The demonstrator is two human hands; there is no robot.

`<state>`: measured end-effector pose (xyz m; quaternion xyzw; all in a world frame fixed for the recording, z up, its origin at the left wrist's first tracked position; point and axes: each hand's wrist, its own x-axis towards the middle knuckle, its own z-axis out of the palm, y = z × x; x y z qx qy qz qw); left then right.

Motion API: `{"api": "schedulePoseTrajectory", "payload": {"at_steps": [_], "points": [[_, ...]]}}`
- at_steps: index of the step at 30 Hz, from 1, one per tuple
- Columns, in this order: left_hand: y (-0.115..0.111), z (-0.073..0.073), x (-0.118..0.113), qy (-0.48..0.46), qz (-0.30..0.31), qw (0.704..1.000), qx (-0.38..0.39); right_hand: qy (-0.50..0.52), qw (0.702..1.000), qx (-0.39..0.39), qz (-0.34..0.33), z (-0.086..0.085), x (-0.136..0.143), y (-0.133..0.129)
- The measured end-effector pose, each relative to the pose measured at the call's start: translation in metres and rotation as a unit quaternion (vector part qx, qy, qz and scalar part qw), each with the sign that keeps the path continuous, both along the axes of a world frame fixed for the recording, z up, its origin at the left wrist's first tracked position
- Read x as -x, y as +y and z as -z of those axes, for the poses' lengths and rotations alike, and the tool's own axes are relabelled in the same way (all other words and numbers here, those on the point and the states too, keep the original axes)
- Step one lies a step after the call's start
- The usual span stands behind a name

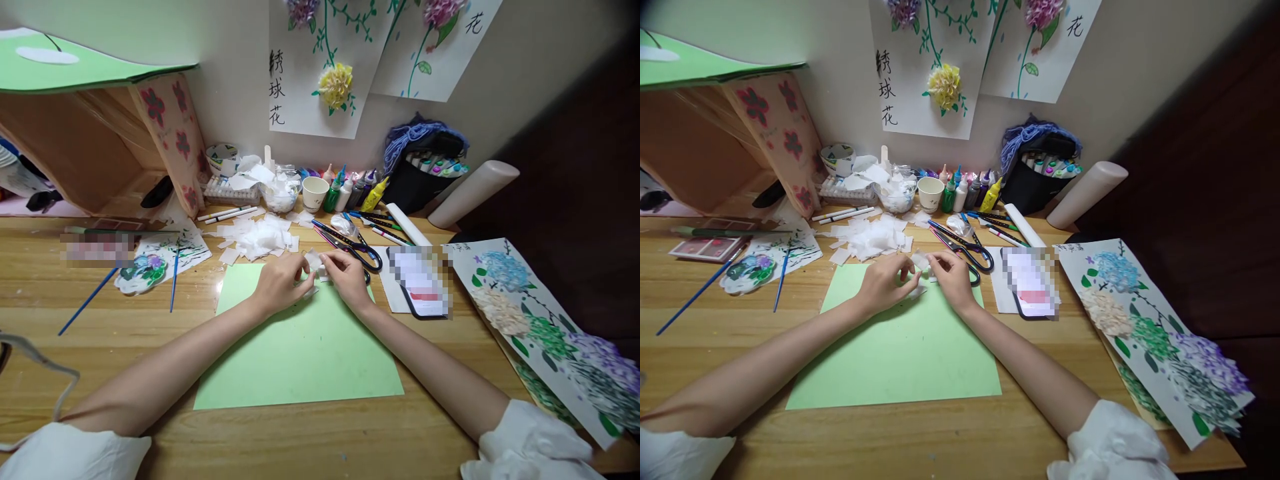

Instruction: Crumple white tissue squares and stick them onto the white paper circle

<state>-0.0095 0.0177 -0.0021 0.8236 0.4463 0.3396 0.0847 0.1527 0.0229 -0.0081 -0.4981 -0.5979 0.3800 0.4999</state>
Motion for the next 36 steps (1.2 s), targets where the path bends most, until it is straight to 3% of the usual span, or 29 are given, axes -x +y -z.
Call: {"api": "schedulePoseTrajectory", "payload": {"at_steps": [3, 7, 19, 36], "points": [[-0.0011, 0.0007, -0.0017, -0.010, -0.020, 0.999, -0.033, 0.041, 0.996, 0.067, -0.031, -0.0002, 0.0055, -0.0040], [-0.0004, 0.0001, -0.0016, -0.015, -0.041, 0.999, -0.018, 0.086, 0.988, 0.119, -0.056, -0.0015, 0.0087, -0.0063], [-0.0002, -0.0008, -0.0016, -0.035, -0.100, 0.993, 0.049, 0.077, 0.987, 0.125, -0.064, -0.0005, 0.0085, -0.0076], [0.0013, 0.0022, 0.0003, -0.046, -0.103, 0.992, 0.063, 0.038, 0.992, 0.093, -0.070, -0.0029, 0.0087, -0.0097]]}}
